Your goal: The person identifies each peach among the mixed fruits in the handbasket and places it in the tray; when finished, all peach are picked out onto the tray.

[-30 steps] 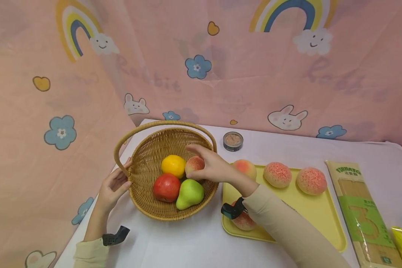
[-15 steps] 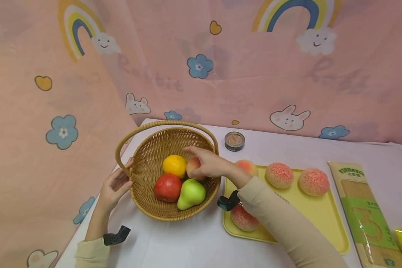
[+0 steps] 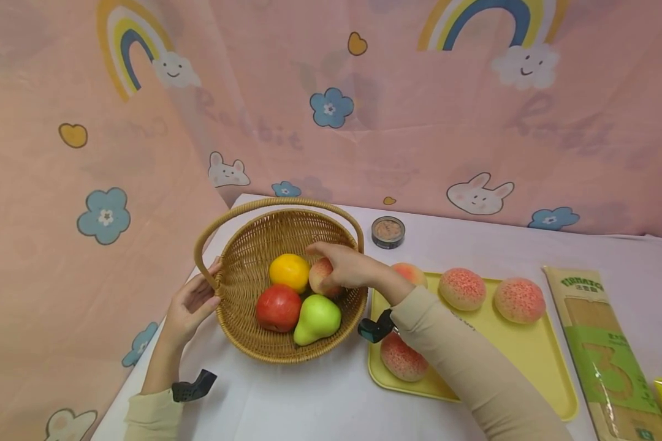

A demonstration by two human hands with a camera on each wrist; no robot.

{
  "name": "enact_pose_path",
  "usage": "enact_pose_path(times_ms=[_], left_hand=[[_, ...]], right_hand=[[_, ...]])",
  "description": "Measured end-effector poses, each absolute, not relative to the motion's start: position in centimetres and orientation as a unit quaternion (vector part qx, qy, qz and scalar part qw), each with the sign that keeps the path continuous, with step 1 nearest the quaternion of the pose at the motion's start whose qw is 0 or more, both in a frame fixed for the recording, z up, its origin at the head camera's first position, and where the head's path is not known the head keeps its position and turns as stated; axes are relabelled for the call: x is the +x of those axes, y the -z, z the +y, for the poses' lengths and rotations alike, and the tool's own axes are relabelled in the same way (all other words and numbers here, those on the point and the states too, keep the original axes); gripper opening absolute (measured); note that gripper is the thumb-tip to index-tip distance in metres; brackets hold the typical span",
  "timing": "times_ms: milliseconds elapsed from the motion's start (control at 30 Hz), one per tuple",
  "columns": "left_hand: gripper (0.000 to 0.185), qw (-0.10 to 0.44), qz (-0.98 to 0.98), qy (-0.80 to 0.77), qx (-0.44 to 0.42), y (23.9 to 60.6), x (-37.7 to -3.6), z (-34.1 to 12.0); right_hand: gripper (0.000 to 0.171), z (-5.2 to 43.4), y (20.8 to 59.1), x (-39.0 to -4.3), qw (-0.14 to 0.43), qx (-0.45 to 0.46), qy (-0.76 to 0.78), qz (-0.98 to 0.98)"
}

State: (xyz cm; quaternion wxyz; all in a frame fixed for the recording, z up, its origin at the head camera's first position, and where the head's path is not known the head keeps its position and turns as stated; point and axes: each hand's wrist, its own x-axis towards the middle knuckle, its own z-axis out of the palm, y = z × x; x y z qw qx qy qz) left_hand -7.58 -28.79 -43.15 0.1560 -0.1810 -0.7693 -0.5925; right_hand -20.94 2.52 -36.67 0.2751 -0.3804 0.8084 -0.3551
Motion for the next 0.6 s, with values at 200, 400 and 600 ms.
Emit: enact_pose_path(times_ms=[200,400,600], left_hand=[[0.055,0.158,-0.769,0.591,-0.183,42.91,-7.54,-28.66],[0.055,0.160,-0.766,0.594,-0.185,42.87,-7.66,-28.61],[0.056,0.156,-0.771,0.590,-0.181,42.94,-7.66,-28.65]], right_hand=[[0.072,2.44,36.72,-21.10,0.281,-0.370,0.362,0.808],[0.071,2.41,36.81,-21.28,0.299,-0.361,0.372,0.801],[0.070,2.33,36.96,-21.31,0.314,-0.345,0.376,0.801]])
